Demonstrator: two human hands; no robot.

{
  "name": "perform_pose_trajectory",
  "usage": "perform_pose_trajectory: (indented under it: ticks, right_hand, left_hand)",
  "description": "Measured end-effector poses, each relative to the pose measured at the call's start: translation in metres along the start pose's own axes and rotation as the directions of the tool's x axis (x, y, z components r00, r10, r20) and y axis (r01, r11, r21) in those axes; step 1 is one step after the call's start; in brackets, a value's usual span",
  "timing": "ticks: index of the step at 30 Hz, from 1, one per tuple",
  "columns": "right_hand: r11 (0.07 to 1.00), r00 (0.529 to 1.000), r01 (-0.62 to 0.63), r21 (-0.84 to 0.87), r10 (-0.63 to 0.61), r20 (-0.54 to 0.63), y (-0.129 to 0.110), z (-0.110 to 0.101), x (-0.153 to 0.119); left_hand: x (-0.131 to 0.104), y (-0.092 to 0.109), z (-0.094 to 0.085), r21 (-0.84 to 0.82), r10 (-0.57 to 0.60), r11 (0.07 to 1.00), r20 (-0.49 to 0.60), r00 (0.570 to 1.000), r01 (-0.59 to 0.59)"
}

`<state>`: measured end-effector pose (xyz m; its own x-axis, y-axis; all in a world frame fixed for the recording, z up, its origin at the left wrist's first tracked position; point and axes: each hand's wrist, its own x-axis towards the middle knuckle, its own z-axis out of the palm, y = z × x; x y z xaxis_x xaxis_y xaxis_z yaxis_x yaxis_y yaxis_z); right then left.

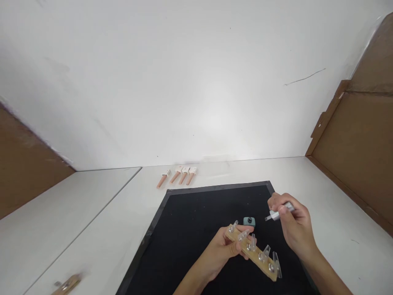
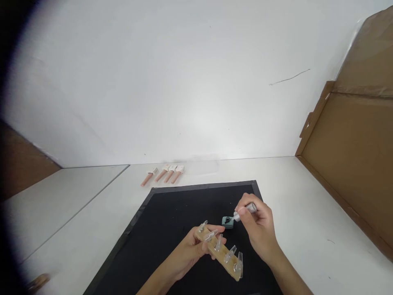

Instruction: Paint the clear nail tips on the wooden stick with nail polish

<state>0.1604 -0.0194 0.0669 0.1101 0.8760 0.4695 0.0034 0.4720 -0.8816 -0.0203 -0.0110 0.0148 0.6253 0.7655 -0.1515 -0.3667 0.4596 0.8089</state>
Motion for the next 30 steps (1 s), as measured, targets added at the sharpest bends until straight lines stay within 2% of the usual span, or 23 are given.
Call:
perform_pose_trajectory:
  ticks: [3,9,17,30]
  right_hand:
    - [0.998,1.000,0.003,-0.066,-0.002,0.011,0.009,0.001,-0.008]
    - [0.998,0.991,0.013,-0.066,-0.004,0.135,0.008,0.002,-0.014]
    - [0.993,0.945,-0.035,-0.112,0.069,0.320,0.014,0.002,-0.016]
    - [0.989,0.918,-0.022,-0.144,0.078,0.389,0.014,0.001,-0.014]
  left_hand:
    - [0.000,0.001,0.000,0.006,-0.010,1.000,0.001,1.000,0.010]
    - [0.004,-0.003,-0.005,0.011,-0.013,1.000,0.009,1.000,0.013]
    - [0.009,-0.006,-0.007,0.045,-0.003,0.999,0.034,0.999,0.002]
    - [0.012,-0.006,-0.004,0.093,-0.023,0.995,0.042,0.999,0.019]
